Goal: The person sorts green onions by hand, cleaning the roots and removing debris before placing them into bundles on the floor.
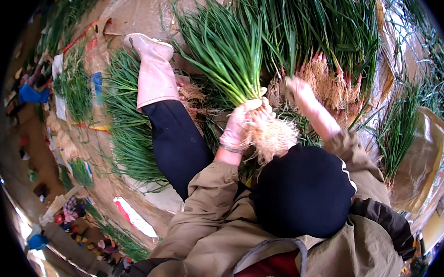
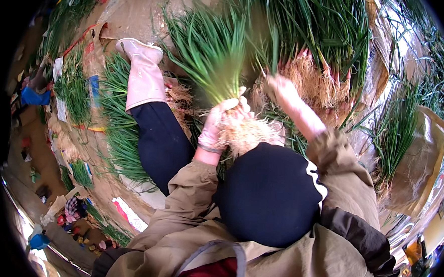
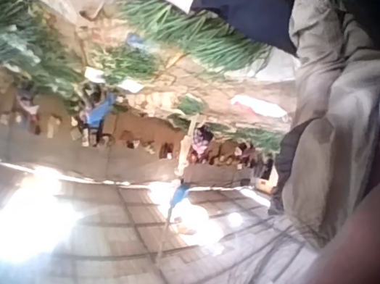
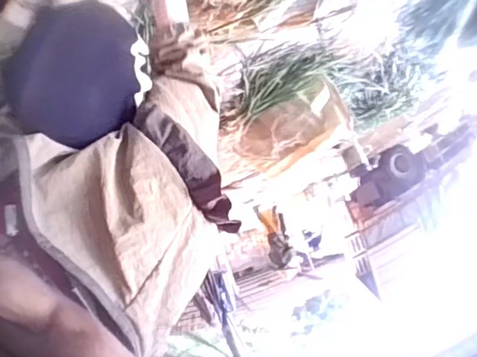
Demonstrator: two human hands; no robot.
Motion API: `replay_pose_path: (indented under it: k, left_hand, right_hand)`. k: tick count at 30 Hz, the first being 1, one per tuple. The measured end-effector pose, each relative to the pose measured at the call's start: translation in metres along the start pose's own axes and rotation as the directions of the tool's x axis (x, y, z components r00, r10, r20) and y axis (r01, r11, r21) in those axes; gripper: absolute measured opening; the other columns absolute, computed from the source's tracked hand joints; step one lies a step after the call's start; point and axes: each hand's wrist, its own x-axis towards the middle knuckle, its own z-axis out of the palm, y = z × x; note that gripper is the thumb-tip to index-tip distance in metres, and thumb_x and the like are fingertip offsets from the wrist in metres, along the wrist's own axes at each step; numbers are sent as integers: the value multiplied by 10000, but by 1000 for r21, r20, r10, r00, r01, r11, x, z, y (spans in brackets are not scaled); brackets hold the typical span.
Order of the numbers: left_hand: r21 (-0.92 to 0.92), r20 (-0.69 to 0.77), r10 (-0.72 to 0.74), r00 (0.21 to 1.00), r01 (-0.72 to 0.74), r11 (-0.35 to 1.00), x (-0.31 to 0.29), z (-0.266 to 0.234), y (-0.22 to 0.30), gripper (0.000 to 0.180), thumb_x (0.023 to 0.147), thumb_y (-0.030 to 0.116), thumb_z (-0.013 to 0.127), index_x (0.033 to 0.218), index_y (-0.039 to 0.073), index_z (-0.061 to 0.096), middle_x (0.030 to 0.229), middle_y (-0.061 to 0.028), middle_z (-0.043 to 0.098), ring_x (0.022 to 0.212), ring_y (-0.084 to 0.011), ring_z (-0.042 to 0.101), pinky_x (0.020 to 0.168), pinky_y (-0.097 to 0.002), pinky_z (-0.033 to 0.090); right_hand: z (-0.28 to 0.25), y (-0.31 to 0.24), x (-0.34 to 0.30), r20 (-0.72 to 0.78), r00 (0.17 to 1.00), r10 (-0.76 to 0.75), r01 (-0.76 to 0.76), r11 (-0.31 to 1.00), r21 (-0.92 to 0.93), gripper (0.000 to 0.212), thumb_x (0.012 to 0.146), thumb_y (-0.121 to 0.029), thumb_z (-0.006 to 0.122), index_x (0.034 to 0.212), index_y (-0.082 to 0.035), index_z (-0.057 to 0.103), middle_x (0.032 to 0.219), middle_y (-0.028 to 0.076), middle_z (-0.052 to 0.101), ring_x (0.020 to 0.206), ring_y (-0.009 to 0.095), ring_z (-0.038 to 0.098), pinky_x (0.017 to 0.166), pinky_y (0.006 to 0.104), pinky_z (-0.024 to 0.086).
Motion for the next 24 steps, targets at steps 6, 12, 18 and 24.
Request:
replay_pose_path:
  k: [6, 12, 18, 24]
  left_hand:
    - [-230, 413, 276, 868, -194, 954, 2, -4, 27, 595, 813, 166, 572, 1356, 57, 355, 980, -63, 574, 838, -182, 536, 818, -410, 419]
    - [-156, 345, 153, 926, -105, 982, 5, -6, 13, 600, 829, 254, 565, 1333, -2, 362, 961, -56, 538, 862, -196, 511, 808, -437, 412]
    - [-74, 97, 79, 992, -72, 995, 0, 15, 7, 265, 841, 123, 554, 1086, 26, 533, 960, -99, 577, 834, -218, 533, 882, -406, 434]
    - [221, -97, 15, 995, 7, 975, 12, 12, 0, 260, 876, 110, 536, 1101, -20, 544, 906, -157, 637, 752, -208, 638, 675, -297, 539]
  right_hand:
    - [-37, 18, -119, 486, 600, 635, 312, 374, -873, 307, 870, -282, 485, 921, -67, 698, 879, 116, 684, 883, 285, 652, 765, 358, 515]
    - [-4, -77, 41, -288, 957, 33, -249, 602, -758, 447, 917, -401, 452, 893, 7, 633, 859, 233, 642, 855, 374, 629, 780, 458, 488]
    - [-31, -71, 98, -256, 945, 203, -319, 743, -589, 440, 830, -395, 551, 969, 7, 663, 876, 194, 668, 807, 314, 652, 751, 378, 509]
    - [18, -73, 7, 4, 968, 250, -246, 950, 192, 367, 898, -244, 589, 1161, 11, 571, 914, 127, 683, 707, 154, 631, 620, 289, 511]
